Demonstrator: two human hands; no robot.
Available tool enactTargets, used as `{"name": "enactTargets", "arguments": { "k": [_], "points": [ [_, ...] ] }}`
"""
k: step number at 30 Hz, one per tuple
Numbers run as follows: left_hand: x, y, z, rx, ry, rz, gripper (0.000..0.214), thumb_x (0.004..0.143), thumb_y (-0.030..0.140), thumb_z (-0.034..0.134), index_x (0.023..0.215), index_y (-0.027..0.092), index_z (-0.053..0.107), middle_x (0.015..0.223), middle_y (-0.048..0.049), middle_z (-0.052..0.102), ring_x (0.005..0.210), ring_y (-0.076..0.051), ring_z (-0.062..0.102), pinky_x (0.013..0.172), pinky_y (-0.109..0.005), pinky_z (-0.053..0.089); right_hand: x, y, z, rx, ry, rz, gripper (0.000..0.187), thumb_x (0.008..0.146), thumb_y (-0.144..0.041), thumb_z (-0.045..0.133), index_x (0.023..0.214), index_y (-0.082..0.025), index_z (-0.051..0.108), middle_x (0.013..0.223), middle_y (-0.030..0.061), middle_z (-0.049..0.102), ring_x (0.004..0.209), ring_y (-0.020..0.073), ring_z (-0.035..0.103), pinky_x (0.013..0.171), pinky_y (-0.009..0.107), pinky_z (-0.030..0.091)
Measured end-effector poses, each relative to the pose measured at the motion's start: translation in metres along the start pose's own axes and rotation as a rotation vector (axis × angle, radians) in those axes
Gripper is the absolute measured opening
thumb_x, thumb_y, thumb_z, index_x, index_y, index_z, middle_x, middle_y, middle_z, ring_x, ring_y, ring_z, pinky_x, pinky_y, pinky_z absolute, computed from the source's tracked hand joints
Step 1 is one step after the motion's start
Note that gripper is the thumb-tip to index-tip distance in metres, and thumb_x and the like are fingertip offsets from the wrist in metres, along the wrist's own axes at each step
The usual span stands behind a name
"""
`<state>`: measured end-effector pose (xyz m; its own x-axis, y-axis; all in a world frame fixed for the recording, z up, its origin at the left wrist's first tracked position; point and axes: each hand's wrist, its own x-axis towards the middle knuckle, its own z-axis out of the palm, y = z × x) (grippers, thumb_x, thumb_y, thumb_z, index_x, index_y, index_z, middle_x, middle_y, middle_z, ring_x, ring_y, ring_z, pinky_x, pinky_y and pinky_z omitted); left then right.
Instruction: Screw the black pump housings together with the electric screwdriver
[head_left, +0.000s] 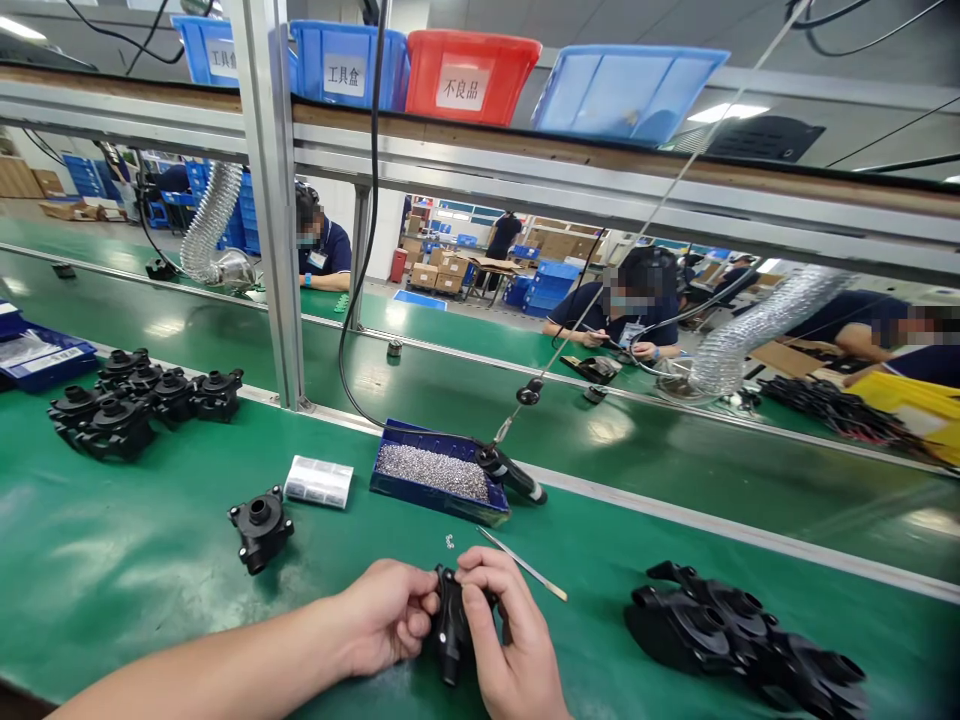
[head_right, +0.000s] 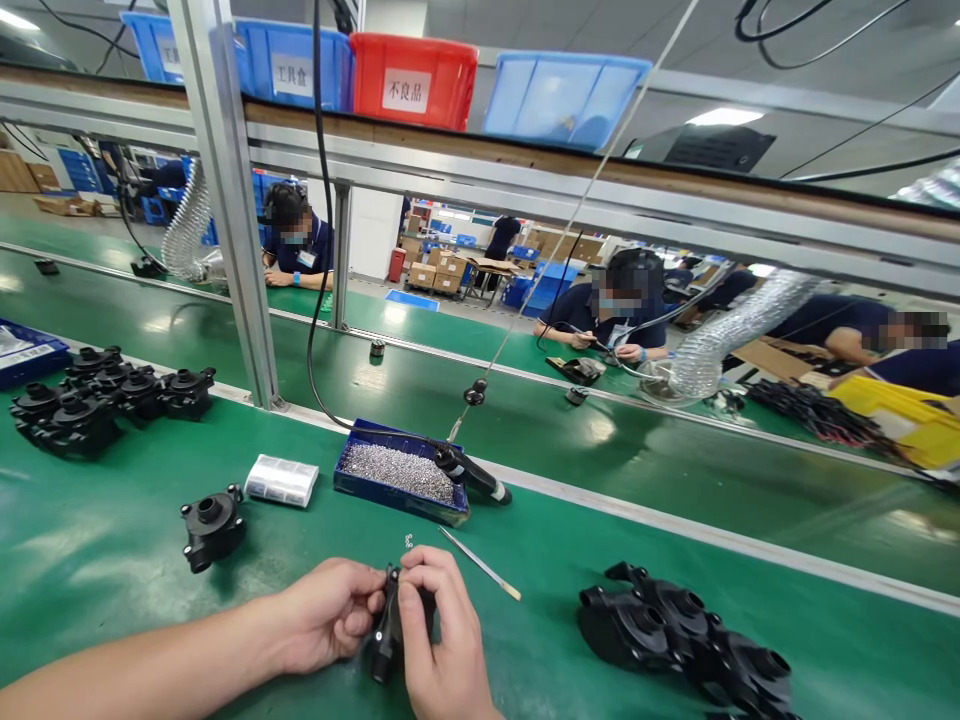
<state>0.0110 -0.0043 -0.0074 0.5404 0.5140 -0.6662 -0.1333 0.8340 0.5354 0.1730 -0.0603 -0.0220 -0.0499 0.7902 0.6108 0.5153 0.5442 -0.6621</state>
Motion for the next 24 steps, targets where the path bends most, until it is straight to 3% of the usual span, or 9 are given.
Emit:
{"name": "enactTargets", "arguments": {
  "k": [8, 16, 24],
  "points": [
    [-0.0046, -0.0051, -0.001, -0.015, 0.053, 0.123, 0.032, 0.096, 0.018, 0.053, 0.064, 0.015, 0.056, 0.052, 0.0049, 0.049, 0.035, -0.004, 0.035, 0.035, -0.014, 0.017, -0.0011, 0.0, -0.0002, -0.016, 0.018, -0.002, 0.013, 0.105, -0.022, 0.051, 0.1, -0.023, 0.062, 0.106, 0.0098, 0.065, 0.098, 0.0232, 0.067, 0.082, 0.035, 0.057],
    [-0.0005, 0.0012, -0.0038, -0.021, -0.031, -0.009, 0.034, 0.093, 0.012, 0.051, 0.059, 0.013, 0.056, 0.052, 0.0051, 0.043, 0.036, -0.002, 0.033, 0.036, -0.012, 0.02, -0.0009, 0.0016, 0.001, -0.001, 0.013, -0.004, 0.011, 0.105, -0.02, 0.052, 0.101, -0.023, 0.062, 0.108, 0.0087, 0.064, 0.099, 0.0219, 0.066, 0.085, 0.033, 0.056],
    [0.0003, 0.0001, -0.0033, -0.005, -0.008, 0.013, 0.037, 0.093, 0.014, 0.053, 0.056, 0.015, 0.055, 0.047, 0.0052, 0.042, 0.035, -0.003, 0.031, 0.036, -0.012, 0.022, -0.0006, 0.0011, 0.0012, 0.002, 0.012, -0.004, 0.012, 0.104, -0.02, 0.052, 0.101, -0.024, 0.062, 0.108, 0.0078, 0.065, 0.099, 0.0217, 0.067, 0.085, 0.032, 0.055]
  ]
}}
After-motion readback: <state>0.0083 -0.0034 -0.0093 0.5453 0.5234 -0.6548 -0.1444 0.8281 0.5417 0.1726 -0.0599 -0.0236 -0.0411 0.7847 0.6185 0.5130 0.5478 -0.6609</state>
